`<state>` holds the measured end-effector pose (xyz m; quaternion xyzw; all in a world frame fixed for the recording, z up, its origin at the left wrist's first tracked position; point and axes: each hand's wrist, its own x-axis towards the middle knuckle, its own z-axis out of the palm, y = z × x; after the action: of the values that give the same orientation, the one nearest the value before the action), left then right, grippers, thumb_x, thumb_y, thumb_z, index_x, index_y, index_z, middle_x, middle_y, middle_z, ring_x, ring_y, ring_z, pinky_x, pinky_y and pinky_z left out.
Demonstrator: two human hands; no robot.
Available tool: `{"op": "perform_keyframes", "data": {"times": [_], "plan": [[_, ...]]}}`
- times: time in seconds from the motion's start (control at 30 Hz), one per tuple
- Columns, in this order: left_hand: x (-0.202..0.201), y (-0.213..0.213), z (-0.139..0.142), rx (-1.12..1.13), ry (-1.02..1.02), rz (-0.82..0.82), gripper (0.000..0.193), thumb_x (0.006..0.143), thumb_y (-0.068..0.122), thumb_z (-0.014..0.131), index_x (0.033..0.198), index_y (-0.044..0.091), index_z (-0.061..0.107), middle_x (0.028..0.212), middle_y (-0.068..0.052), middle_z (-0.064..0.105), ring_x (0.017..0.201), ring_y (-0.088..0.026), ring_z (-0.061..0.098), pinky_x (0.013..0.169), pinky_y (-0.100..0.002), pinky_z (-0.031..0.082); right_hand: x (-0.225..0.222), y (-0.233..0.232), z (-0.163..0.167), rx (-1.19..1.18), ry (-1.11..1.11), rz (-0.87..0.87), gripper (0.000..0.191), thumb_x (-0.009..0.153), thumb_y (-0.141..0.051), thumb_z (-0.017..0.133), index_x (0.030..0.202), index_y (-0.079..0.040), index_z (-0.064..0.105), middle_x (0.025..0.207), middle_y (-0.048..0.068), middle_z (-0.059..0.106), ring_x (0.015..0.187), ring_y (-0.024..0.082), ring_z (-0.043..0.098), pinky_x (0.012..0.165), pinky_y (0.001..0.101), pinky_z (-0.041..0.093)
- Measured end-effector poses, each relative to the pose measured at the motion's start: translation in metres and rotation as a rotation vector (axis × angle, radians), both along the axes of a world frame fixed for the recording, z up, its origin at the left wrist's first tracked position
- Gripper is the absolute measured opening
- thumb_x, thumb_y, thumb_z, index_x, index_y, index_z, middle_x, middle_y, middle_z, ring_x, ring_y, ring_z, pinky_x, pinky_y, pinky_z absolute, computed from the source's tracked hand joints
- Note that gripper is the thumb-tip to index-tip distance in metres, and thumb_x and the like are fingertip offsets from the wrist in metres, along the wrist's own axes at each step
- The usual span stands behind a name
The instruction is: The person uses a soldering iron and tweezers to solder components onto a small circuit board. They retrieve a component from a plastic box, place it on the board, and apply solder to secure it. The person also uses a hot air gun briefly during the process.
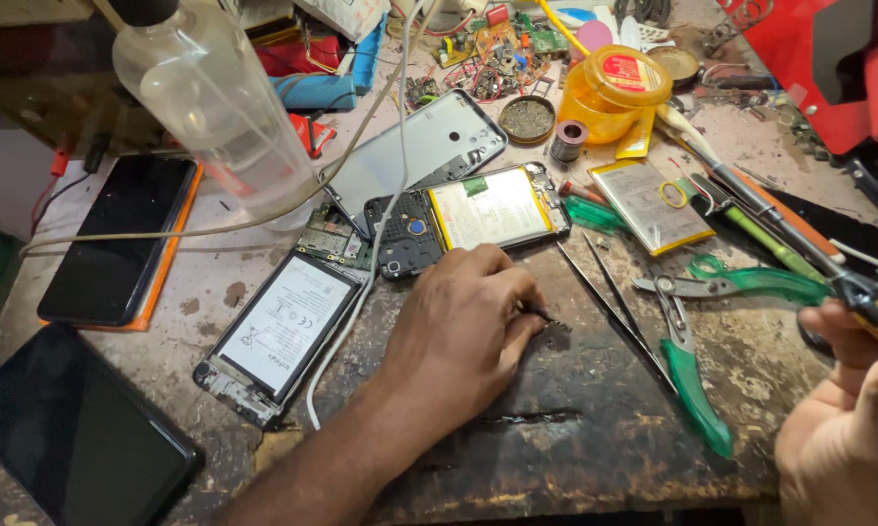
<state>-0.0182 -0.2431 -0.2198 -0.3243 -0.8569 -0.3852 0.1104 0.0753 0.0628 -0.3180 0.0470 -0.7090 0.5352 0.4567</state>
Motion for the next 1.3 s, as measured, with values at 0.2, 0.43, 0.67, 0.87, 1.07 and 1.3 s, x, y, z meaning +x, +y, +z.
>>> {"op": "perform_keyframes", "data": {"times": [0.2,0.43,0.67,0.87,1.07,1.3], "plan": [[0.005,-0.003,0.001,0.174,-0.229,-0.049,0.014,0.088,0.014,0.074,0.101,0.008,0.074,0.094,-0.01,0.073,0.091,-0.029,0.072,0.083,-0.04,0.056,0.009,-0.008,0.006,0.04,-0.098,0.054,0.035,0.122,-0.026,0.054,0.142,0.001,0.043,0.115,0.014,0.06,0.107,0.022,0.063,0.107,0.0336,0.053],[0.008,-0.012,0.004,-0.033,-0.043,-0.028,0.028,0.078,0.001,0.067,0.105,0.006,0.074,0.091,-0.015,0.07,0.092,-0.036,0.066,0.082,-0.045,0.051,0.027,-0.016,0.002,0.034,-0.239,0.083,0.027,0.126,-0.017,0.044,0.148,-0.002,0.041,0.104,0.016,0.061,0.101,0.023,0.066,0.097,0.0313,0.053],[0.008,-0.008,0.006,-0.036,0.112,0.093,0.008,0.092,0.011,0.067,0.097,0.005,0.068,0.099,-0.015,0.068,0.092,-0.033,0.067,0.081,-0.044,0.052,0.019,0.004,-0.008,0.137,-0.246,0.113,0.025,0.13,-0.022,0.039,0.149,-0.006,0.041,0.105,0.015,0.063,0.097,0.024,0.069,0.098,0.0345,0.054],[0.016,-0.004,0.008,-0.136,-0.021,0.19,0.043,0.085,0.044,0.079,0.09,0.004,0.065,0.091,-0.013,0.065,0.086,-0.032,0.065,0.075,-0.044,0.052,0.022,0.01,-0.015,0.207,-0.252,0.092,0.024,0.133,-0.026,0.035,0.149,-0.01,0.04,0.106,0.015,0.064,0.094,0.026,0.07,0.099,0.0375,0.055],[0.018,-0.005,0.007,-0.077,0.051,0.075,0.049,0.073,0.04,0.085,0.1,0.003,0.067,0.096,-0.015,0.064,0.092,-0.035,0.063,0.081,-0.048,0.048,0.019,0.012,-0.011,0.281,-0.249,0.065,0.026,0.129,-0.027,0.035,0.141,-0.005,0.041,0.106,0.015,0.067,0.09,0.025,0.072,0.096,0.037,0.054],[0.008,-0.026,0.013,-0.028,-0.125,-0.109,0.062,0.07,0.038,0.087,0.121,0.007,0.07,0.1,-0.012,0.067,0.097,-0.034,0.065,0.085,-0.045,0.05,0.021,0.008,-0.016,0.202,-0.255,0.055,0.029,0.126,-0.03,0.038,0.133,-0.003,0.046,0.105,0.014,0.068,0.084,0.021,0.066,0.088,0.0342,0.05]]}}
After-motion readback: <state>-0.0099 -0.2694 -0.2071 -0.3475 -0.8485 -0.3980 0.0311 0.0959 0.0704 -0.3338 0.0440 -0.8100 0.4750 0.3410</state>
